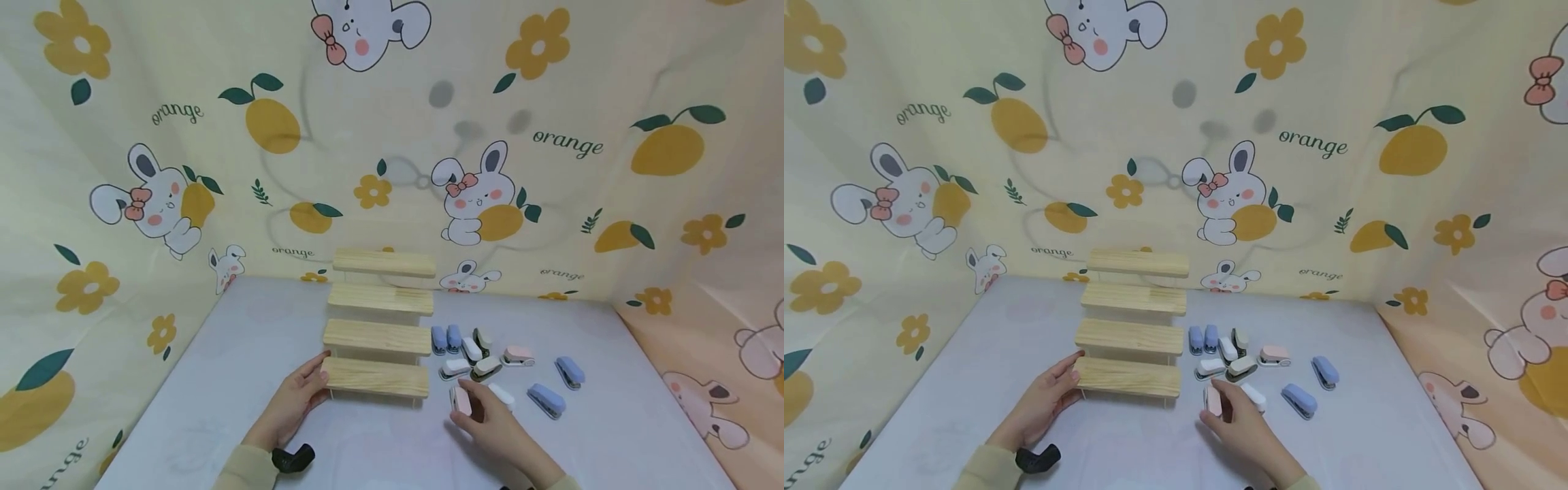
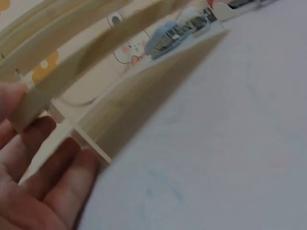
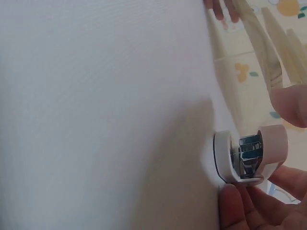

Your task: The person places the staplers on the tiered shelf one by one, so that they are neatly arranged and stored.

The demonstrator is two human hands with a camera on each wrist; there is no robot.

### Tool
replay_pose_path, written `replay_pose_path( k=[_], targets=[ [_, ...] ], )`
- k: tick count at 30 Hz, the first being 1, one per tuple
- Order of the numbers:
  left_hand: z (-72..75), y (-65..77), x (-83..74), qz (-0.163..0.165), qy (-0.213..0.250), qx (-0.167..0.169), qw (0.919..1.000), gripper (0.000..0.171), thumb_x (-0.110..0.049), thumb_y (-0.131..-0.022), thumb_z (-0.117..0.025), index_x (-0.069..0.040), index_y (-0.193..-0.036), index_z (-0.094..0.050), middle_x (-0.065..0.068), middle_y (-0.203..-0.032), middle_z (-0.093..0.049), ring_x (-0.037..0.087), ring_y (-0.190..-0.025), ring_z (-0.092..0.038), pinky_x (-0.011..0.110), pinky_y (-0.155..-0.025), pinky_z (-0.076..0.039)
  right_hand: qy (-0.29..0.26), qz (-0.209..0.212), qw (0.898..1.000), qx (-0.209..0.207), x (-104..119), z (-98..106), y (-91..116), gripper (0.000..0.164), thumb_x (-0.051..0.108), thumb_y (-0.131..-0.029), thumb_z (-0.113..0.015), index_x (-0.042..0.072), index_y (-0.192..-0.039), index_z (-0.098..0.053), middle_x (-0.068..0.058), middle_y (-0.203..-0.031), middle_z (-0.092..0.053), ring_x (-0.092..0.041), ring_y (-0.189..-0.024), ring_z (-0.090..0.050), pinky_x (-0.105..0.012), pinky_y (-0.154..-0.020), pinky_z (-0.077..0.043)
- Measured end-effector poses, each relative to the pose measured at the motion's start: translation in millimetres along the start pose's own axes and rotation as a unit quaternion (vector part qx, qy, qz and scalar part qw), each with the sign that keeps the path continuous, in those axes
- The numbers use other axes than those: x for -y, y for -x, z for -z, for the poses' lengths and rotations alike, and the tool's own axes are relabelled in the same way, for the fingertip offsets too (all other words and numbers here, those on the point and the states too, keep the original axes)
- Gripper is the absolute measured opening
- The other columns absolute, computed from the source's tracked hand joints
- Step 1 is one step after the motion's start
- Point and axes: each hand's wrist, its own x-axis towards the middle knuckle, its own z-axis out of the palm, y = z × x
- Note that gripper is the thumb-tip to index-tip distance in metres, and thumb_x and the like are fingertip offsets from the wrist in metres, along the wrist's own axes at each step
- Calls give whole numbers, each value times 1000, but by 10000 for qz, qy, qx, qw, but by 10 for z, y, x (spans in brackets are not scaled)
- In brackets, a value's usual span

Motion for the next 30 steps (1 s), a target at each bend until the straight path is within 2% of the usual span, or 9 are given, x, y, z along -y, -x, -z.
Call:
replay_pose_path(
  k=[7, 12, 18, 25, 30],
  targets=[
    [74, 19, 95, 21, 434, 317, 9986, 66, -23, -98, -58, -5, -152, -25, 19, -155, -25, 27, -136, -35, 31, -105, -40, -380, -426, 9982, 207, -6, 35, 45, 69, 35, -84, -76, 17, -143, -45, -9, -131, -55, -27, -119, -52, -50, -101, -44],
    [97, 22, 94, 111, 421, 412, 9982, 69, -26, -97, -60, -6, -152, -24, 17, -156, -23, 26, -138, -31, 31, -107, -38, -629, -399, 9967, 315, -8, 77, 62, 70, 33, -84, -76, 16, -144, -44, -8, -128, -56, -26, -117, -53, -50, -102, -42],
    [78, -7, 47, 14, 325, 486, 9983, 66, -25, -97, -59, -10, -152, -26, 13, -156, -24, 24, -140, -30, 29, -107, -38, -667, -423, 9967, 194, 32, 99, 15, 71, 33, -81, -78, 16, -142, -46, -8, -128, -56, -26, -115, -54, -48, -101, -45],
    [66, 23, 52, 38, 329, 381, 9987, 66, -25, -98, -59, -8, -152, -26, 18, -154, -28, 26, -137, -34, 34, -108, -37, -700, -501, 9962, 148, 38, 50, -37, 73, 33, -78, -81, 12, -139, -48, -7, -117, -59, -17, -95, -57, -32, -81, -52],
    [53, 47, 45, 30, 325, 312, 9990, 68, -25, -97, -60, -6, -152, -26, 19, -154, -28, 28, -138, -32, 37, -110, -34, -829, -314, 9960, -93, 86, 44, -46, 72, 30, -78, -82, 14, -139, -48, -9, -125, -58, -16, -91, -61, -27, -74, -53]
  ],
)
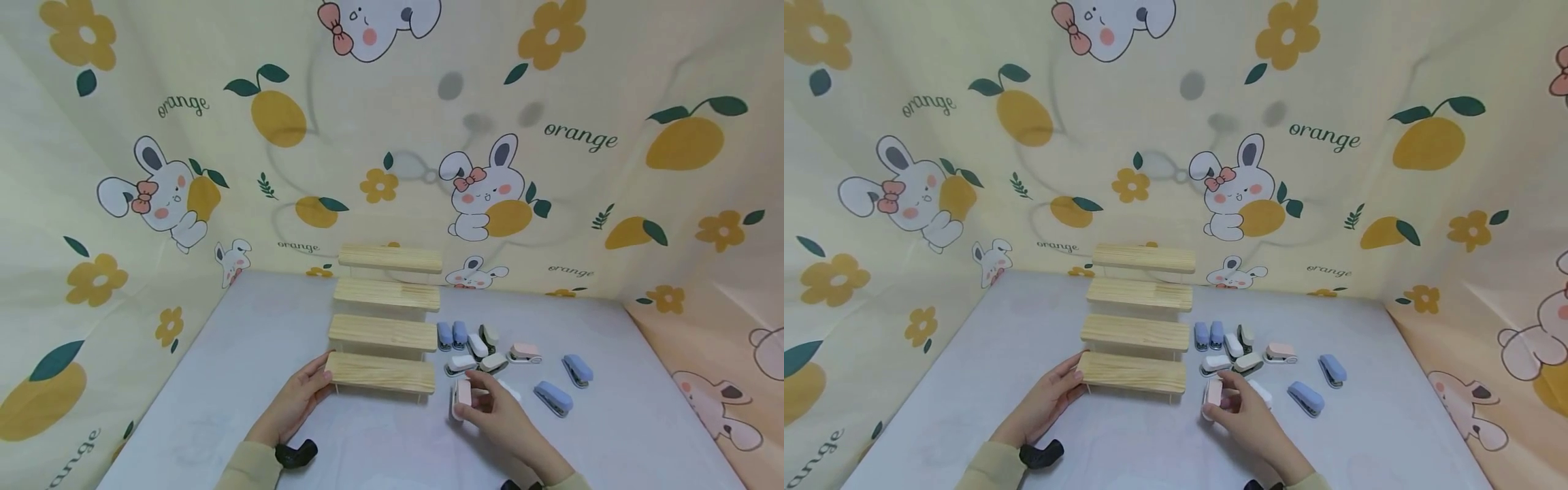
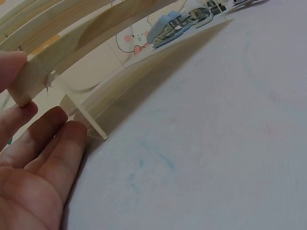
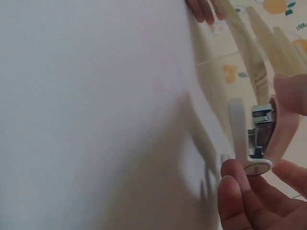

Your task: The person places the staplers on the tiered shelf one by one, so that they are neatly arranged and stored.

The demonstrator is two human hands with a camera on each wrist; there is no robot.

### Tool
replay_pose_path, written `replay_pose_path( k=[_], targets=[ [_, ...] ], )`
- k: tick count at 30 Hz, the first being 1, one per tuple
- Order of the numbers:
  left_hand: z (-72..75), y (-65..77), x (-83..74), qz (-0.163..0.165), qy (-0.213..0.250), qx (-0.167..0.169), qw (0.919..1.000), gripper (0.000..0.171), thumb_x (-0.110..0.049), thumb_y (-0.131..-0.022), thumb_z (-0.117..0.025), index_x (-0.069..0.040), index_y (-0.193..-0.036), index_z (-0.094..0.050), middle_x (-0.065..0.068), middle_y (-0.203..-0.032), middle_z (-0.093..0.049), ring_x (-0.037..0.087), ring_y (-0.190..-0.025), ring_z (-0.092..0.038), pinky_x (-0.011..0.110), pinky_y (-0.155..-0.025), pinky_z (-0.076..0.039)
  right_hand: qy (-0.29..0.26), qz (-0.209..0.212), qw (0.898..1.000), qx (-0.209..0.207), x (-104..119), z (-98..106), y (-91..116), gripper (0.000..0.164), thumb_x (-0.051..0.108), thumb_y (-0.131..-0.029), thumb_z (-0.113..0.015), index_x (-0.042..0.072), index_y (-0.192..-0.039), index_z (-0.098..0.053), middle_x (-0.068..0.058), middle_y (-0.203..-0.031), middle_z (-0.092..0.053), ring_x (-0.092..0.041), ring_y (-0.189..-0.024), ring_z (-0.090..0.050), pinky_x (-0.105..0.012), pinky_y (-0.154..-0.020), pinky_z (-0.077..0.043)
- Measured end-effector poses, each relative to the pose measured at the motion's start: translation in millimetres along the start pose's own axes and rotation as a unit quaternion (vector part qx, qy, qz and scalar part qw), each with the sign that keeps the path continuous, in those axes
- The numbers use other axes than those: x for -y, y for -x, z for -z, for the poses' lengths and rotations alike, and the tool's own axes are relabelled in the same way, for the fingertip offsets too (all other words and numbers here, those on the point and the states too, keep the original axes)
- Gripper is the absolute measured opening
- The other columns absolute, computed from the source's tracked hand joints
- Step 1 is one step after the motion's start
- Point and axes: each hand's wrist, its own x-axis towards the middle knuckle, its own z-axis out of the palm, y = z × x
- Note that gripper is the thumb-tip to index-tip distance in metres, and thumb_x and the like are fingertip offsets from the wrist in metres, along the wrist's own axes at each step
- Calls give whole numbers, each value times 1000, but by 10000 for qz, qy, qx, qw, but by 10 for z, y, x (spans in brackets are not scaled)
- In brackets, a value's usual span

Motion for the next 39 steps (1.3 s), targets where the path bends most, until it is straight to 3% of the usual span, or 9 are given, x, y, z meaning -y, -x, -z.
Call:
replay_pose_path(
  k=[18, 32, 39],
  targets=[
    [-39, 2, -37, 59, 17, -109, 9999, 68, -26, -97, -60, -5, -152, -26, 19, -154, -27, 27, -137, -33, 34, -108, -37, 119, 655, 9965, -502, 440, 85, -127, 67, 35, -83, -77, 12, -138, -47, -8, -120, -58, -19, -97, -60, -26, -77, -54],
    [-8, -6, -5, -25, 35, 21, 10000, 67, -24, -99, -57, -2, -152, -22, 23, -154, -24, 29, -138, -32, 35, -108, -36, 33, 930, 9944, -506, 780, 113, -397, 64, 42, -87, -72, 16, -139, -45, -7, -120, -56, -22, -99, -59, -30, -74, -55],
    [-14, 4, -3, 82, 60, -98, 9999, 66, -24, -98, -58, -4, -152, -25, 20, -153, -28, 26, -136, -35, 31, -106, -39, 48, 1482, 9874, -547, 1002, 82, -558, 68, 49, -85, -70, 16, -139, -44, -3, -129, -52, -20, -101, -58, -35, -81, -53]
  ],
)
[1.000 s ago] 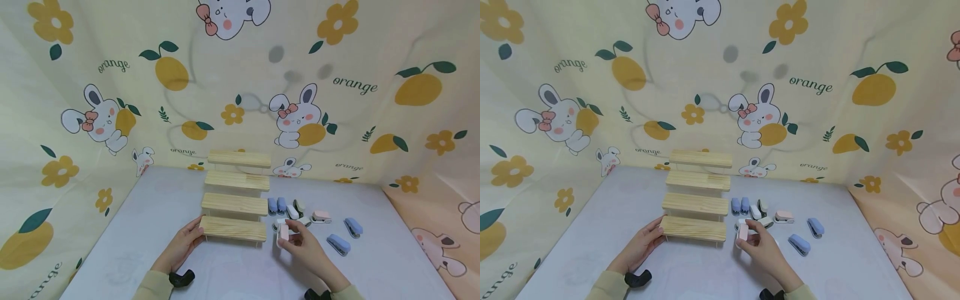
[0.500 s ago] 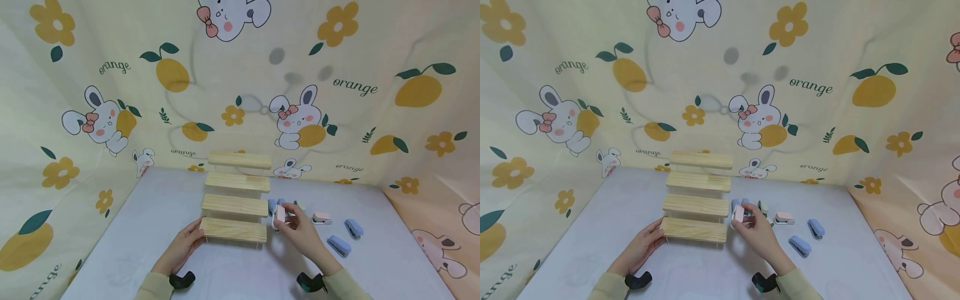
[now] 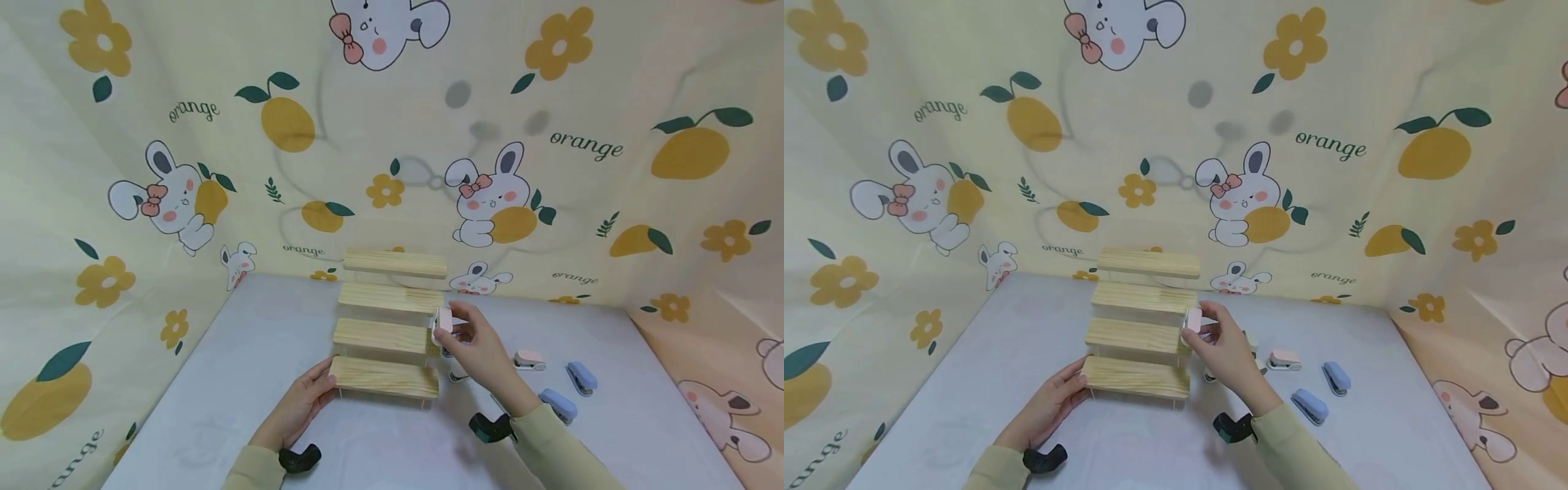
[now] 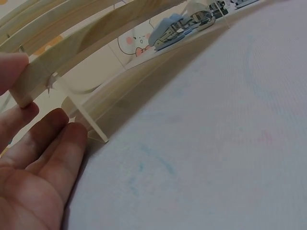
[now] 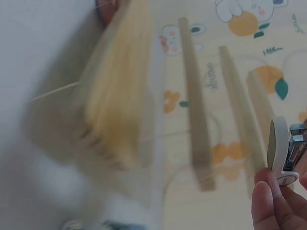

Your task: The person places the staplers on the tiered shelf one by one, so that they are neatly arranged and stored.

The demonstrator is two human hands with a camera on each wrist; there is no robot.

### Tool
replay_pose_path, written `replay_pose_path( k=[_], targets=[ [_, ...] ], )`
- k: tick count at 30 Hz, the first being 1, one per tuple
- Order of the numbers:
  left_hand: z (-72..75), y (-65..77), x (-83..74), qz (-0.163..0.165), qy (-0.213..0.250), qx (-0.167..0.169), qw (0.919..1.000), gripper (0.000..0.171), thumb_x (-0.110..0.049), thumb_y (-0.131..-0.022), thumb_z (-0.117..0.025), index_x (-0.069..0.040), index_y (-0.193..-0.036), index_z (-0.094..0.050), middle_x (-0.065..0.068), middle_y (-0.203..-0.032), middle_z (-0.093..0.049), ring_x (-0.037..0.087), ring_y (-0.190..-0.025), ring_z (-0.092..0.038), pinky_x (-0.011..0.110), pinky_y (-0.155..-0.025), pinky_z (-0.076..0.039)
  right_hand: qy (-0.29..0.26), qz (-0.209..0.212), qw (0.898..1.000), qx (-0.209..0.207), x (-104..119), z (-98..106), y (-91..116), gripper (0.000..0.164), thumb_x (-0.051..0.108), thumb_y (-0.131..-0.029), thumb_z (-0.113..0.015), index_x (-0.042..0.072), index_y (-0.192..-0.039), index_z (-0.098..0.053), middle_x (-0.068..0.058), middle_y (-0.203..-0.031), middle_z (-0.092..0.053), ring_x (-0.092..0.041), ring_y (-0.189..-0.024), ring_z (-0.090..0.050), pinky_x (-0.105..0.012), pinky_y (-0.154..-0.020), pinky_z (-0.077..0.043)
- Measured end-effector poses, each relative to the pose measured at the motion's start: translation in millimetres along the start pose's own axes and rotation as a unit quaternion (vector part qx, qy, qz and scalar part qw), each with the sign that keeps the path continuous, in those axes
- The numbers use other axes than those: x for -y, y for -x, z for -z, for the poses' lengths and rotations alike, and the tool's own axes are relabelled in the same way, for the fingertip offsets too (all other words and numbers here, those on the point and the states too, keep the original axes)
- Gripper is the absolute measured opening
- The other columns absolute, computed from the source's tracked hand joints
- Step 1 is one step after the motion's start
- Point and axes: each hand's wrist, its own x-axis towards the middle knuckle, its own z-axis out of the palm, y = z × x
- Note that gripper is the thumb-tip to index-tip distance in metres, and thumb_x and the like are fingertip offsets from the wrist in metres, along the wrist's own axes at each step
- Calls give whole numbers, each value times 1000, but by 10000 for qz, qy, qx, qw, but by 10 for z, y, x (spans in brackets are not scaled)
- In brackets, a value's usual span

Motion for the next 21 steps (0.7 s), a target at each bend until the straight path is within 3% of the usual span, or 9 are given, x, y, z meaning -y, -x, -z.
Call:
replay_pose_path(
  k=[9, 21],
  targets=[
    [-14, 11, -13, -77, -1, 78, 9999, 66, -23, -99, -57, -3, -152, -23, 22, -154, -26, 28, -137, -33, 31, -106, -39, -266, 560, 9981, 51, 354, -112, -191, 68, 44, -86, -71, 11, -138, -45, -2, -129, -52, -18, -99, -60, -39, -82, -53],
    [-8, -4, 23, -98, -11, 11, 10000, 68, -26, -97, -59, -3, -152, -25, 22, -154, -26, 28, -136, -35, 31, -106, -39, -1010, 925, 9902, -282, 624, -477, -830, 68, 43, -87, -71, 17, -141, -39, -3, -130, -51, -17, -101, -59, -35, -85, -53]
  ],
)
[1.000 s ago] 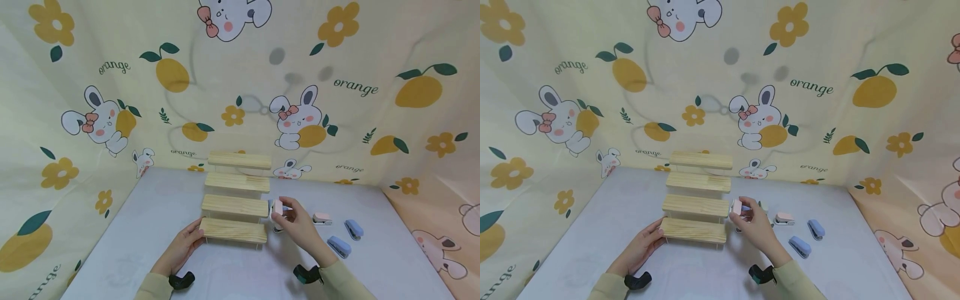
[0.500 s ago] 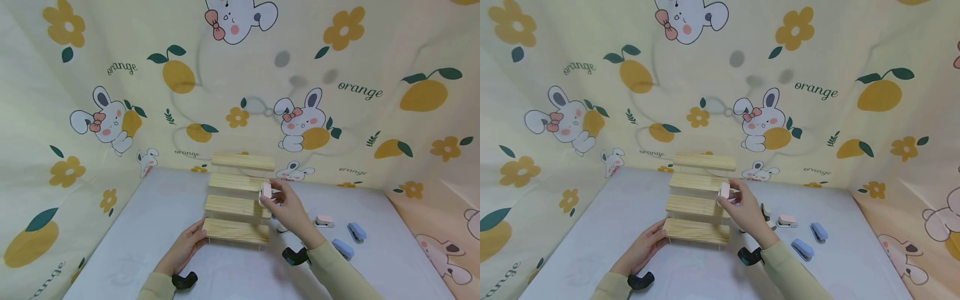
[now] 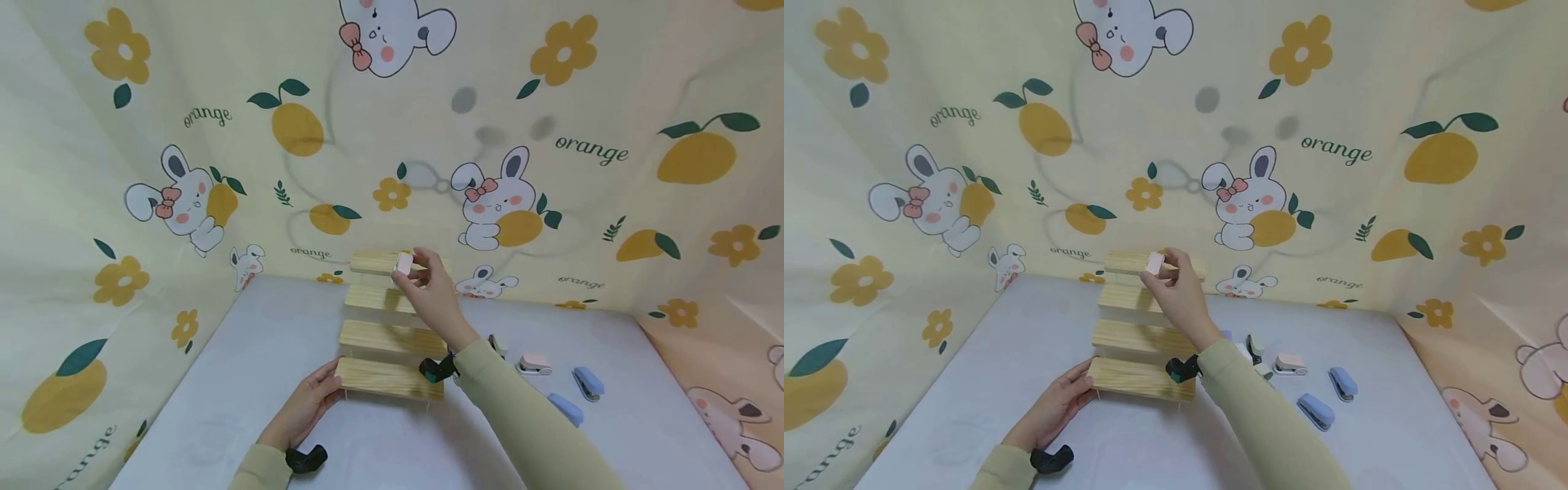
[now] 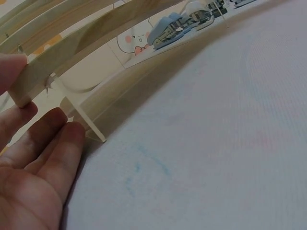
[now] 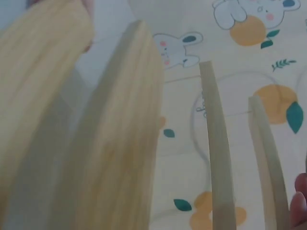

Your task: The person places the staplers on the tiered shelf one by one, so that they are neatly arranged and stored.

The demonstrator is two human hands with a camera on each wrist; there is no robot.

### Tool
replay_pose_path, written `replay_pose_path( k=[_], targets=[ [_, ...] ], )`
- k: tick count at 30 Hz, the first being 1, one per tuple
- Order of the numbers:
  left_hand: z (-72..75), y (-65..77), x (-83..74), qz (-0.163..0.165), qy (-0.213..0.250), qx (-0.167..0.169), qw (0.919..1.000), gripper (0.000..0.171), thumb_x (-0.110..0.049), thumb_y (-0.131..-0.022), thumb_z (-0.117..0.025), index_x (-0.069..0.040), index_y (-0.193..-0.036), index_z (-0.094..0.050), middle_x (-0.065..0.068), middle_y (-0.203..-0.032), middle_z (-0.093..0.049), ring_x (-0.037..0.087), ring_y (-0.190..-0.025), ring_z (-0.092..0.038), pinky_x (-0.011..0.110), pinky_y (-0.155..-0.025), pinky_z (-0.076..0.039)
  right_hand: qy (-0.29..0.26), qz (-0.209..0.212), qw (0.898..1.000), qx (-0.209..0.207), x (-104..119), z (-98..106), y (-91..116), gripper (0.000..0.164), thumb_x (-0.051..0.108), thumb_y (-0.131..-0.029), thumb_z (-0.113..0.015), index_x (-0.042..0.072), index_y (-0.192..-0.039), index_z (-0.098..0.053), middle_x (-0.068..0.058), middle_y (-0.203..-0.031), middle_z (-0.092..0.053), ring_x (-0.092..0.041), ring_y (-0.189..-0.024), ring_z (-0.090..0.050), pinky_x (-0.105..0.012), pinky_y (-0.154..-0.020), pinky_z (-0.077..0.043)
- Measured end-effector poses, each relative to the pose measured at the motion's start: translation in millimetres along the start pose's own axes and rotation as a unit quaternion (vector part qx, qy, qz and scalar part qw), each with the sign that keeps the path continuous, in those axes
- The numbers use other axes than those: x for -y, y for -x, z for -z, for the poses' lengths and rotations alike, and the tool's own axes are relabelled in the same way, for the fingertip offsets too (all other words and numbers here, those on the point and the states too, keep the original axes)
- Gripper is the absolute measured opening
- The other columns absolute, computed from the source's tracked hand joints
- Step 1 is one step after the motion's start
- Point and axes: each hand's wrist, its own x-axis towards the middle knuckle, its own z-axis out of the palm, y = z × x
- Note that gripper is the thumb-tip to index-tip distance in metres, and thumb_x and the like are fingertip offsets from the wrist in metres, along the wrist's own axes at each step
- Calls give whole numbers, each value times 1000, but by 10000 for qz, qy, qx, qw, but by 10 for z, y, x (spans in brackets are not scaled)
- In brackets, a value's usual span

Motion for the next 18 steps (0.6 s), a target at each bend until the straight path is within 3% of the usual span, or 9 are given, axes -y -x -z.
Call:
replay_pose_path(
  k=[4, 10, 14, 18],
  targets=[
    [31, -14, 22, -10, -1, 72, 10000, 68, -26, -98, -58, -3, -152, -24, 21, -154, -27, 28, -136, -35, 29, -106, -39, 155, -30, 9999, -10, 10, -151, -187, 72, 45, -87, -70, 15, -143, -37, -3, -131, -51, -17, -101, -57, -35, -85, -53],
    [27, -30, 42, 13, 15, 58, 10000, 69, -27, -98, -58, -3, -152, -24, 22, -153, -28, 28, -136, -36, 31, -107, -39, 502, -166, 9981, 316, 13, -293, -395, 78, 50, -87, -67, 12, -146, -33, -5, -135, -51, -17, -96, -56, -32, -78, -53],
    [13, -24, 24, 31, 35, 44, 10000, 70, -28, -97, -59, -2, -152, -24, 22, -153, -27, 28, -137, -35, 33, -108, -37, 722, -318, 9955, 521, 15, -346, -477, 77, 51, -87, -67, 16, -146, -33, -5, -134, -52, -19, -88, -54, -30, -69, -51],
    [10, -13, -4, 44, -16, 47, 10000, 71, -30, -97, -59, -2, -152, -24, 21, -154, -27, 29, -137, -35, 35, -109, -36, 1065, -418, 9914, 629, 16, -379, -522, 77, 54, -86, -66, 18, -146, -33, -6, -135, -53, -18, -91, -55, -29, -71, -52]
  ],
)
